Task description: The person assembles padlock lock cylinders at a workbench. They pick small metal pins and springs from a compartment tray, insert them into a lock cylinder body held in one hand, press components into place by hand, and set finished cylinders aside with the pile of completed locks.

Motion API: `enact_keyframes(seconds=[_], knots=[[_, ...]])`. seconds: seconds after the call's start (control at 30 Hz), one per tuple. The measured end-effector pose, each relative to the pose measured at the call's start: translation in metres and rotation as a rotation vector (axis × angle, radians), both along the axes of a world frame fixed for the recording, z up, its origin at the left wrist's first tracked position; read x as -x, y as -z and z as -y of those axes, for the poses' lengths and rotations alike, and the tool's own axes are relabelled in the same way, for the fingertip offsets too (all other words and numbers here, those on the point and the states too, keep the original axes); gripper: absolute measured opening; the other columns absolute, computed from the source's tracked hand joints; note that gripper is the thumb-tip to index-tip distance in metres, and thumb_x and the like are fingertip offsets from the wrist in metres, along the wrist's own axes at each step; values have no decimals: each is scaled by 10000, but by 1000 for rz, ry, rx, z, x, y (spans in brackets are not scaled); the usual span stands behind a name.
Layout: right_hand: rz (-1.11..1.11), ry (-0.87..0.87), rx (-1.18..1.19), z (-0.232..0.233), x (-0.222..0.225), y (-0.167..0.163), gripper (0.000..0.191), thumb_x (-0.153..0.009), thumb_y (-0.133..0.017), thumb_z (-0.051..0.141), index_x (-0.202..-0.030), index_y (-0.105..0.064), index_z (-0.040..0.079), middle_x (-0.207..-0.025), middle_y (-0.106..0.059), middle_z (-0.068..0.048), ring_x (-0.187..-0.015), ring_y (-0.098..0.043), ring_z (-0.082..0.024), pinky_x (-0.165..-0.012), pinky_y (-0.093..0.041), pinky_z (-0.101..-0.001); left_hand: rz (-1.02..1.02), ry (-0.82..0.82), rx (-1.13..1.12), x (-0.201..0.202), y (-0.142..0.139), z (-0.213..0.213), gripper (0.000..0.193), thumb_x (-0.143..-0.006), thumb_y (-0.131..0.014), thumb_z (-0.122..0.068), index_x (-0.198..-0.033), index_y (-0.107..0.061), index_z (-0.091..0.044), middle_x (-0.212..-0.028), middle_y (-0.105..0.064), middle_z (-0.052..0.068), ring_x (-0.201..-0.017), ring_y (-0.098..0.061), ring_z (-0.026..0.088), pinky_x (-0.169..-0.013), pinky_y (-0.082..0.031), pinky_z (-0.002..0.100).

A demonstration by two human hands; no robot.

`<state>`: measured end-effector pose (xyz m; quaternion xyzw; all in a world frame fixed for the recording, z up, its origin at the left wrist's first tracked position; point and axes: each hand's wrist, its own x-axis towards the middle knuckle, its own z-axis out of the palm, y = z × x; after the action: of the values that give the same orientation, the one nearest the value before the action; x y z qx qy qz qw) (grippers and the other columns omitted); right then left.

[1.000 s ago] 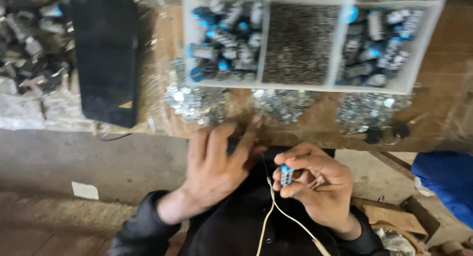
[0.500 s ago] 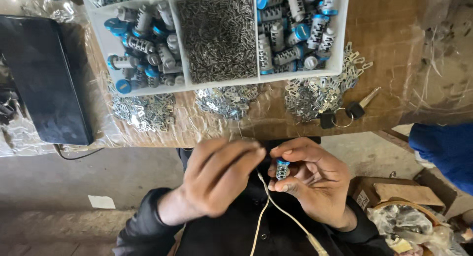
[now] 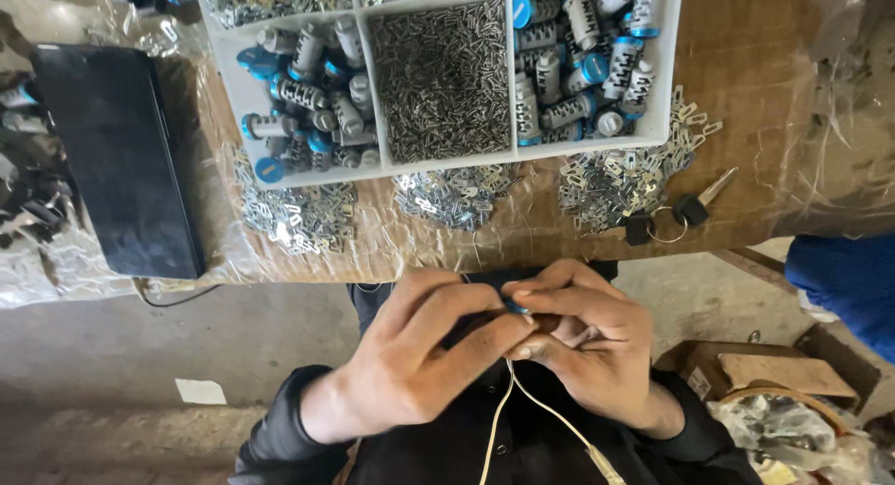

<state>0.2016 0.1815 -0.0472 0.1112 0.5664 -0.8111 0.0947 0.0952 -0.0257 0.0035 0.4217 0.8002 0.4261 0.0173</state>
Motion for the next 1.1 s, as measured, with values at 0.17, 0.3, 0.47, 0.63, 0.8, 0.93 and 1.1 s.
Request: enact_keyframes(seconds=[0.17, 0.3, 0.47, 0.63, 0.8, 0.93, 1.1], knots=[[-98, -260, -87, -8, 4, 4, 296, -824, -862, -24, -1097, -749, -32, -1095, -678, -133, -966, -730, -179, -800, -623, -252, 702, 101, -67, 6, 3, 11, 308, -838, -810, 3, -1117, -753, -115, -1021, -596, 47, -859, -601, 163, -741, -496, 283], [-109, -256, -42, -11, 0, 2, 277, -839, -836, -62, -1106, -762, -54, -1085, -672, -141, -946, -714, -192, -797, -601, -262, 1161, 136, -186, 3, 11, 7, 348, -901, -808, -18, -1226, -696, -67, -1037, -621, 46, -855, -595, 134, -751, -481, 274], [30, -119, 215, -14, -8, -3, 268, -903, -785, -70, -1159, -713, -96, -1134, -625, -194, -948, -770, -243, -809, -714, -327, 1179, 139, -260, -7, 16, -3, 305, -966, -751, 2, -1261, -704, -63, -1131, -637, 61, -953, -645, 125, -815, -528, 269], [-17, -81, 165, -21, -12, -3, 314, -898, -800, -60, -1196, -706, -83, -1185, -637, -215, -965, -769, -247, -838, -704, -332, 1057, 17, -255, -7, 16, -13, 430, -879, -838, -7, -1264, -653, -65, -1079, -626, 46, -952, -632, 139, -848, -529, 280], [66, 149, 120, -29, -21, -11, 375, -843, -822, -51, -1197, -700, -65, -1218, -642, -239, -949, -760, -259, -769, -713, -364, 47, -84, 186, -2, 13, -29, 416, -919, -752, -115, -1332, -719, -152, -1067, -605, 36, -936, -613, 194, -784, -512, 320], [62, 165, 120, -34, -27, -16, 356, -848, -828, -104, -1178, -700, -65, -1231, -634, -231, -947, -741, -259, -742, -706, -369, -197, -150, 387, 0, 23, -39, 353, -986, -698, -204, -1329, -761, -147, -1095, -630, 28, -925, -590, 194, -739, -483, 321], [84, 155, 123, -29, -25, -10, 382, -831, -790, -138, -1196, -693, -77, -1236, -643, -260, -949, -747, -278, -754, -703, -385, -63, -20, 124, 2, 30, -18, 308, -818, -725, -108, -1118, -735, -40, -1123, -681, 108, -1004, -675, 283, -836, -569, 374]])
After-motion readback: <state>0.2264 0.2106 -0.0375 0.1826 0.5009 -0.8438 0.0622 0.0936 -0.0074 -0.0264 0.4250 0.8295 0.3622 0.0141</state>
